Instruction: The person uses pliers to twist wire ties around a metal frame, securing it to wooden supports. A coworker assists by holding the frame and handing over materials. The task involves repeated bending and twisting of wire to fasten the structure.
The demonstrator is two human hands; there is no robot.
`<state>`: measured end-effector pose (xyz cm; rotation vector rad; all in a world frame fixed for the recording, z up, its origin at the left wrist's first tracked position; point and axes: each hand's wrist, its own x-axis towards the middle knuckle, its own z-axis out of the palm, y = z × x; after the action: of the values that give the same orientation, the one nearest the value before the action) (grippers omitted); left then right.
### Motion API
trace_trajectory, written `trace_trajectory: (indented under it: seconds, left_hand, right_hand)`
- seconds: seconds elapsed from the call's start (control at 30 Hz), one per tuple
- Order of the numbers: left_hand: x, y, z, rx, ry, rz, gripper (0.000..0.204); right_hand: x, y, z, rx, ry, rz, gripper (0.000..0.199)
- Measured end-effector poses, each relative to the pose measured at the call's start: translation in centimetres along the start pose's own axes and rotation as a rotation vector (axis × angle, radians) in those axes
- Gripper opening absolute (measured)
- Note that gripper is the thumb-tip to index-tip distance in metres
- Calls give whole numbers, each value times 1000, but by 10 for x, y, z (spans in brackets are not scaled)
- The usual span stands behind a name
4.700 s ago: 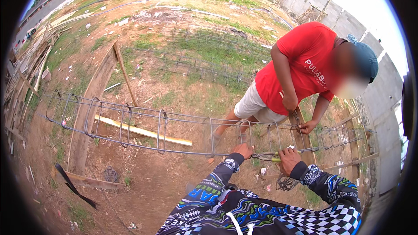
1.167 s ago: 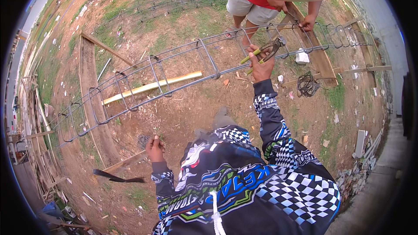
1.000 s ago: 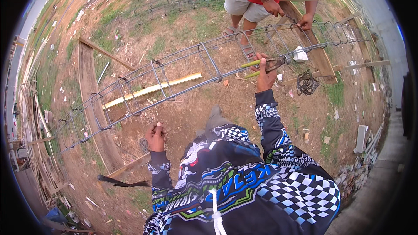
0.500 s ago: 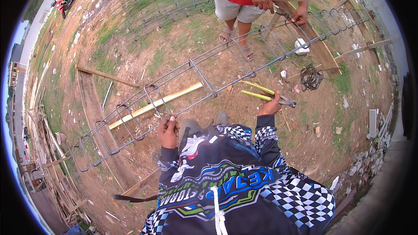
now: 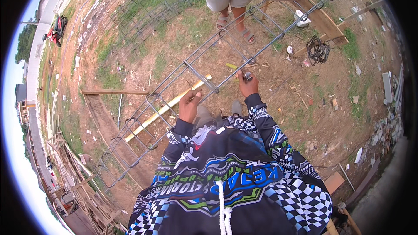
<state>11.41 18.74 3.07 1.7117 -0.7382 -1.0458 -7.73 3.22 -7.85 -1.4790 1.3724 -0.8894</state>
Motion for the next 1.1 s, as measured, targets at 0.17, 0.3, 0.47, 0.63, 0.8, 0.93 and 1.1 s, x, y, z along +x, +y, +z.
trace_trajectory:
  seconds: [0.17,0.3,0.47,0.63,0.8,0.93,1.1]
  left_hand:
    - [50,3,25,-465,-150,-250,25]
    - [55,-5,36,-636,-114,-257,23]
    - [48,-13,37,-617,-16,-205,21]
    - [47,-9,33,-661,-29,-178,23]
    - [36,-13,33,-282,164,-104,25]
    - [13,9,27,-128,333,48,23]
    - [2,29,28,219,52,239,24]
  right_hand:
    - [0,-2,10,25,-81,-70,30]
    - [6,4,6,71,-109,-52,30]
    - [7,-3,-3,60,-143,-76,29]
    - [9,-7,-2,-144,-119,-164,26]
    - [-6,-21,-19,-337,112,-346,20]
    - [-36,-79,-32,5,-146,-270,20]
    - [-41,-137,-19,170,-449,-283,31]
